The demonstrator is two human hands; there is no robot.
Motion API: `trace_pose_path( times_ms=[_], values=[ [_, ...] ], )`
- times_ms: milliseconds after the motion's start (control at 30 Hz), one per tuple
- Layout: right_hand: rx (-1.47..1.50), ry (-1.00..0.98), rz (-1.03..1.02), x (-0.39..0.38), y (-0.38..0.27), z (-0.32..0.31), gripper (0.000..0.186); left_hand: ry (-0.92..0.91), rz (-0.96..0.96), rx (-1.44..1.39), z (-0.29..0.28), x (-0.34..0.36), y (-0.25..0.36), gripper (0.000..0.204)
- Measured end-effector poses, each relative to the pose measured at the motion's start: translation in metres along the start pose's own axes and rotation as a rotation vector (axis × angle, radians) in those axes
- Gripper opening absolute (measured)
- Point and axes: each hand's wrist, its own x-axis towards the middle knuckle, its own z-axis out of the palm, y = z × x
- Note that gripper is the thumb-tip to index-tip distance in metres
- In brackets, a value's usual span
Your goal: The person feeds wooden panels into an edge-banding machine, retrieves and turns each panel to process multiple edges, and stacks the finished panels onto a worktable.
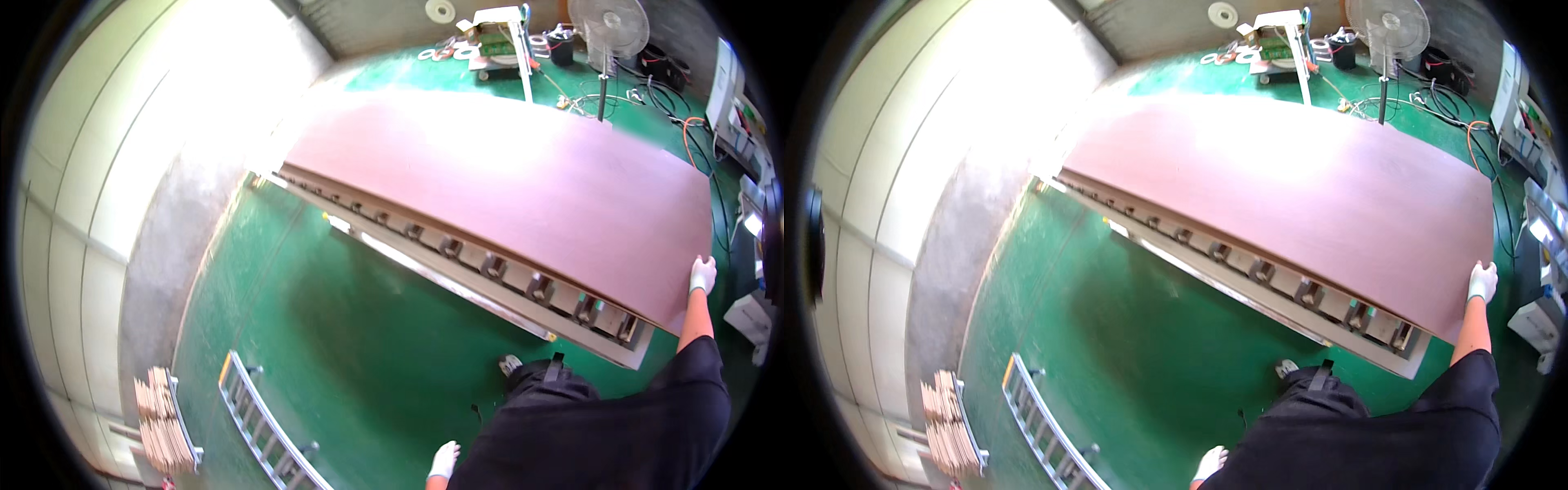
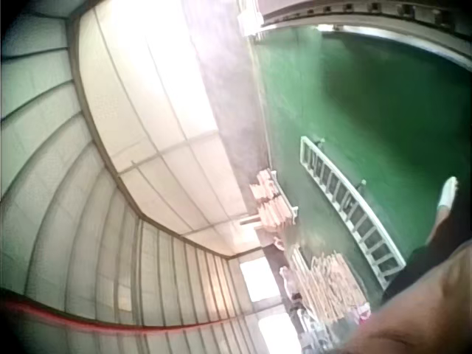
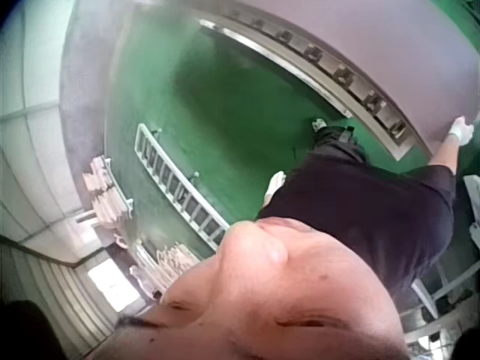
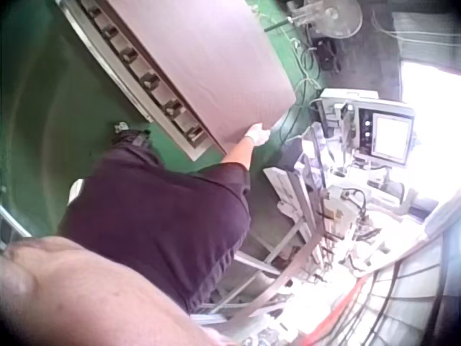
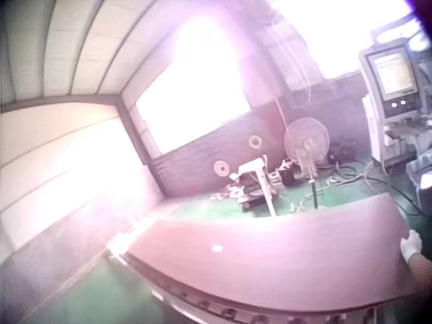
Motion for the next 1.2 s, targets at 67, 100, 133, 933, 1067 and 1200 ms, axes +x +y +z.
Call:
trace_pose_path(
  times_ms=[67, 100, 133, 933, 1067, 1200],
  values=[
    [-0.02, 0.014, 0.062, -0.032, 0.001, 0.001, 0.056, -0.077, -0.003, -0.008, -0.075, 0.063, 0.049, 0.027],
    [-0.047, 0.07, 0.071, -0.044, 0.014, -0.005, 0.055, 0.0, 0.026, -0.086, -0.076, 0.067, 0.106, 0.03],
    [-0.062, 0.109, 0.057, -0.057, 0.014, -0.009, 0.054, 0.09, 0.052, -0.149, -0.095, 0.084, 0.147, 0.03],
    [-0.138, 0.232, 0.367, -0.59, 0.113, -0.122, 0.055, -0.771, 0.103, -0.261, 0.06, 0.166, 0.635, 0.049],
    [-0.107, 0.089, 0.511, -0.635, 0.113, -0.136, 0.054, -0.715, 0.141, -0.198, 0.043, 0.156, 0.644, 0.057],
    [-0.007, 0.068, 0.598, -0.694, 0.123, -0.142, 0.056, -0.685, 0.142, -0.096, 0.013, 0.166, 0.654, 0.059]
  ],
)
